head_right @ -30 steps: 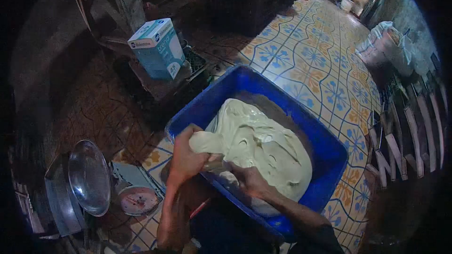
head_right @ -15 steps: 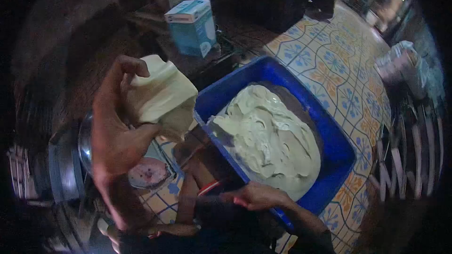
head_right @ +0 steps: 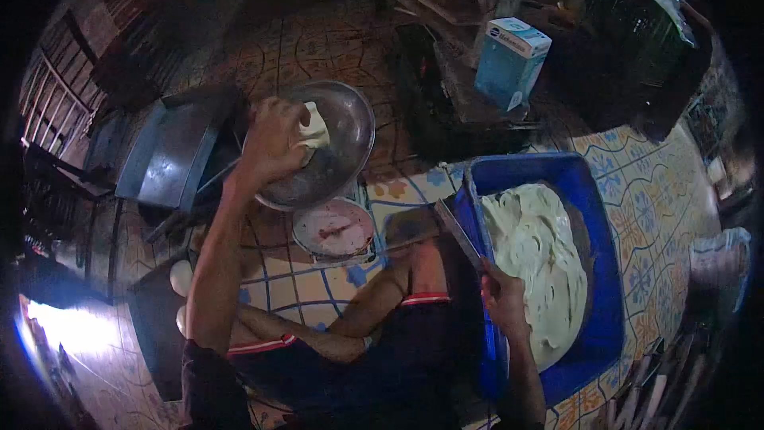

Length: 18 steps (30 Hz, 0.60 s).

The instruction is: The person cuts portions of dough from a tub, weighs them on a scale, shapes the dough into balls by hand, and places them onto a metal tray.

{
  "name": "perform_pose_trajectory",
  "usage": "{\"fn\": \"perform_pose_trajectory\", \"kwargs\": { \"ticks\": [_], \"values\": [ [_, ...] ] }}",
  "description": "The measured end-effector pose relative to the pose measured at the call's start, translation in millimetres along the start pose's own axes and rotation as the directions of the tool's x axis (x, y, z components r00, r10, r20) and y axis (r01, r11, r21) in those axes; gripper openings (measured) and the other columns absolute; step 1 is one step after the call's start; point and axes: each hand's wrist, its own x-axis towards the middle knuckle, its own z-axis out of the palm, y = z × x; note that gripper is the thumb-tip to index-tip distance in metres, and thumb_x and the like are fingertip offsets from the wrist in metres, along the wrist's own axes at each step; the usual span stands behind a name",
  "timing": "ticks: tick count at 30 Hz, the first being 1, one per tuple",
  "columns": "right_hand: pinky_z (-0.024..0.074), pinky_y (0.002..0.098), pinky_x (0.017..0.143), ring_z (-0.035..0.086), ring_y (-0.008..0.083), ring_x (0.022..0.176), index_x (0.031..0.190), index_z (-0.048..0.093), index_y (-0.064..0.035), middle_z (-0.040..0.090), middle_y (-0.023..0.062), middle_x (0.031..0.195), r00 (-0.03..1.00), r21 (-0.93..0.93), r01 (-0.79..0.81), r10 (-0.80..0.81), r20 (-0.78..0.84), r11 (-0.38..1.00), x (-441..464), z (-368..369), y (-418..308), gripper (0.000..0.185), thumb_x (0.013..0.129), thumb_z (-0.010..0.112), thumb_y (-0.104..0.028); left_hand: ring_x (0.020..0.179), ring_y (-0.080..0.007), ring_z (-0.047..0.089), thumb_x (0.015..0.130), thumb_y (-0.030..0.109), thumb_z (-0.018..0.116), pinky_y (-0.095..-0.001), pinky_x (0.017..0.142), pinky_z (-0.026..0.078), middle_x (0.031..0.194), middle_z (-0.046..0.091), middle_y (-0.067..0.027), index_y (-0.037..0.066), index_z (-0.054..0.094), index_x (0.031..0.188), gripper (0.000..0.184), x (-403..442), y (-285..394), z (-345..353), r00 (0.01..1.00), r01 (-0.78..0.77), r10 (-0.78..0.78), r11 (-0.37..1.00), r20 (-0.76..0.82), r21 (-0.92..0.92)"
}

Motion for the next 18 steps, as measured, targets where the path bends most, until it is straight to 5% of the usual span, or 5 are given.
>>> {"fn": "perform_pose_trajectory", "kwargs": {
  "ticks": [4, 8, 11, 13, 18],
  "values": [
    [0.0403, 0.0248, 0.054, 0.048, 0.0075, 0.057, 0.124, 0.057, -0.0020, 0.054, 0.0027, 0.067, 0.999, -0.022, 0.045, -0.045, -0.021, 0.999, -6, -2, 13, 0.035, 0.090, 0.051, 0.001, 0.138, -0.0471, 0.005, 0.063, 0.014, 0.071, -0.0583, 0.110, 0.018, 0.145, 0.012, -0.0200, 0.024, 0.048, 0.131, 0.072, -30, 20, 16, 0.988, 0.024, -0.025, 1.000, -0.155, -0.009],
    [0.0374, 0.0220, 0.051, 0.044, 0.0054, 0.056, 0.127, 0.055, -0.0009, 0.053, -0.0008, 0.071, 0.986, 0.233, -0.003, 0.041, -0.160, 0.973, -15, -9, 28, 0.035, 0.092, 0.051, -0.001, 0.129, -0.0427, 0.031, 0.066, 0.011, 0.072, -0.0528, 0.105, 0.030, 0.135, 0.036, -0.0217, 0.013, 0.055, 0.124, 0.061, -56, 95, 46, 0.918, -0.118, 0.067, 0.987, -0.390, -0.107],
    [0.0320, 0.0189, 0.044, 0.041, 0.0030, 0.053, 0.133, 0.048, -0.0004, 0.049, -0.0029, 0.070, 0.950, 0.462, -0.014, 0.155, -0.270, 0.887, -24, -19, 51, 0.040, 0.093, 0.051, -0.006, 0.105, -0.0326, 0.057, 0.072, 0.003, 0.064, -0.0429, 0.094, 0.044, 0.106, 0.061, -0.0126, 0.005, 0.059, 0.113, 0.041, -65, 165, 95, 0.934, -0.354, 0.246, 0.720, -0.258, -0.597],
    [0.0317, 0.0185, 0.044, 0.041, 0.0028, 0.053, 0.134, 0.047, -0.0003, 0.049, -0.0032, 0.070, 0.931, 0.481, -0.044, 0.211, -0.298, 0.876, -28, -20, 60, 0.041, 0.093, 0.051, -0.007, 0.092, -0.0310, 0.062, 0.075, 0.002, 0.061, -0.0392, 0.084, 0.049, 0.097, 0.063, -0.0133, 0.002, 0.061, 0.108, 0.033, -68, 211, 127, 0.967, -0.203, 0.251, 0.652, -0.045, -0.730],
    [0.0318, 0.0188, 0.044, 0.042, 0.0027, 0.053, 0.133, 0.047, 0.0009, 0.049, -0.0036, 0.069, 0.927, 0.418, -0.039, 0.189, -0.324, 0.908, -33, -24, 80, 0.042, 0.092, 0.054, -0.009, 0.088, -0.0308, 0.063, 0.077, 0.002, 0.059, -0.0393, 0.079, 0.050, 0.095, 0.063, -0.0140, 0.001, 0.063, 0.104, 0.027, -90, 279, 161, 0.944, -0.248, 0.317, 0.490, -0.094, -0.836]
  ]
}}
